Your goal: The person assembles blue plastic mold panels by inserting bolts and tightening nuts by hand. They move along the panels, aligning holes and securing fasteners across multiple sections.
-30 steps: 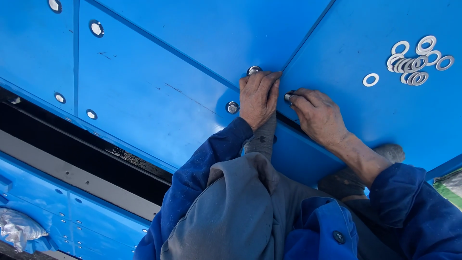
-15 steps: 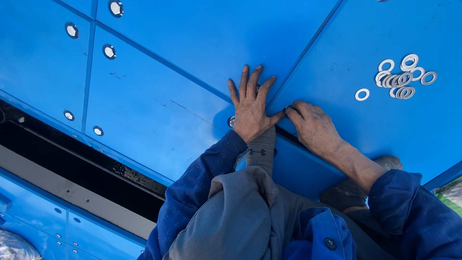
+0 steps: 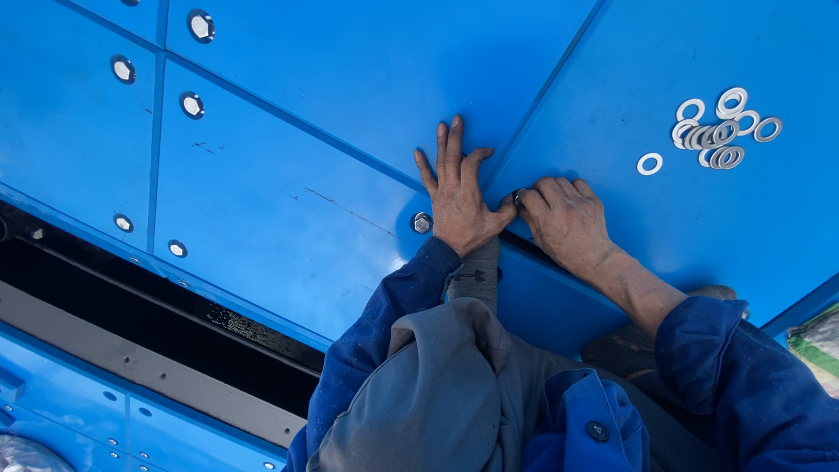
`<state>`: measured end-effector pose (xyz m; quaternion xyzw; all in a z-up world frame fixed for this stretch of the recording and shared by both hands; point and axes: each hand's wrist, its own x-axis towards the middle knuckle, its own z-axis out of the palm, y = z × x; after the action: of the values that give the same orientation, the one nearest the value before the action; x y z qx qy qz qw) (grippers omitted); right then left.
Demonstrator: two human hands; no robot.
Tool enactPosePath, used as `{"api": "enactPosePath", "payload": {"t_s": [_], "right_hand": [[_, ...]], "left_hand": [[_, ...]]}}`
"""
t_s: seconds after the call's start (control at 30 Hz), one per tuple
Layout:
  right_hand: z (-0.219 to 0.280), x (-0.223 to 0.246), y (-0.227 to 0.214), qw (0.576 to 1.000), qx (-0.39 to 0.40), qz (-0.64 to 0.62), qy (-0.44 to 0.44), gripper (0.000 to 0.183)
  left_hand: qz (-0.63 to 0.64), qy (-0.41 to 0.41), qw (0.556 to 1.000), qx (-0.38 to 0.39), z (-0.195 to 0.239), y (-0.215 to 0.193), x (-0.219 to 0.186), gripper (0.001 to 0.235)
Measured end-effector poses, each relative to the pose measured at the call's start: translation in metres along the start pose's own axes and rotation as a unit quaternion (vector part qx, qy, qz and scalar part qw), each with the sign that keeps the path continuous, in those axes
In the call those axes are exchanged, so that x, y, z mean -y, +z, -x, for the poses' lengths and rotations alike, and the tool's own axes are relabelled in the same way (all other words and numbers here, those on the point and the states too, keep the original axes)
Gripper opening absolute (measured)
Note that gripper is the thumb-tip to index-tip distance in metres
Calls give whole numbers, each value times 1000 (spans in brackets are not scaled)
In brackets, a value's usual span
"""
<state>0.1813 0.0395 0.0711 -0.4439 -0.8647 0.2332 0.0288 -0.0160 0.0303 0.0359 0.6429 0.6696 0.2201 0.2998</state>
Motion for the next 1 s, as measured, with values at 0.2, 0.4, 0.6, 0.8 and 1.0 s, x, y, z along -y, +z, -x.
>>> {"api": "enactPosePath", "payload": {"t_s": [0.2,0.4,0.6,0.8,1.0], "right_hand": [[2,-5,-2,1000,0,5,-25,22],[-2,1,-5,999,6,49,-20,21],[-3,-4,-5,997,-10,55,-46,20],[-8,-9,-12,994,39,43,-90,15],[-15,-15,-6,988,81,63,-119,21]], "left_hand": [[10,44,999,-30,4,-4,8,59],[11,16,997,-68,5,6,13,39],[-1,8,998,-60,5,7,16,34],[-4,2,998,-58,3,3,12,35],[-1,23,996,-82,4,8,16,35]]}}
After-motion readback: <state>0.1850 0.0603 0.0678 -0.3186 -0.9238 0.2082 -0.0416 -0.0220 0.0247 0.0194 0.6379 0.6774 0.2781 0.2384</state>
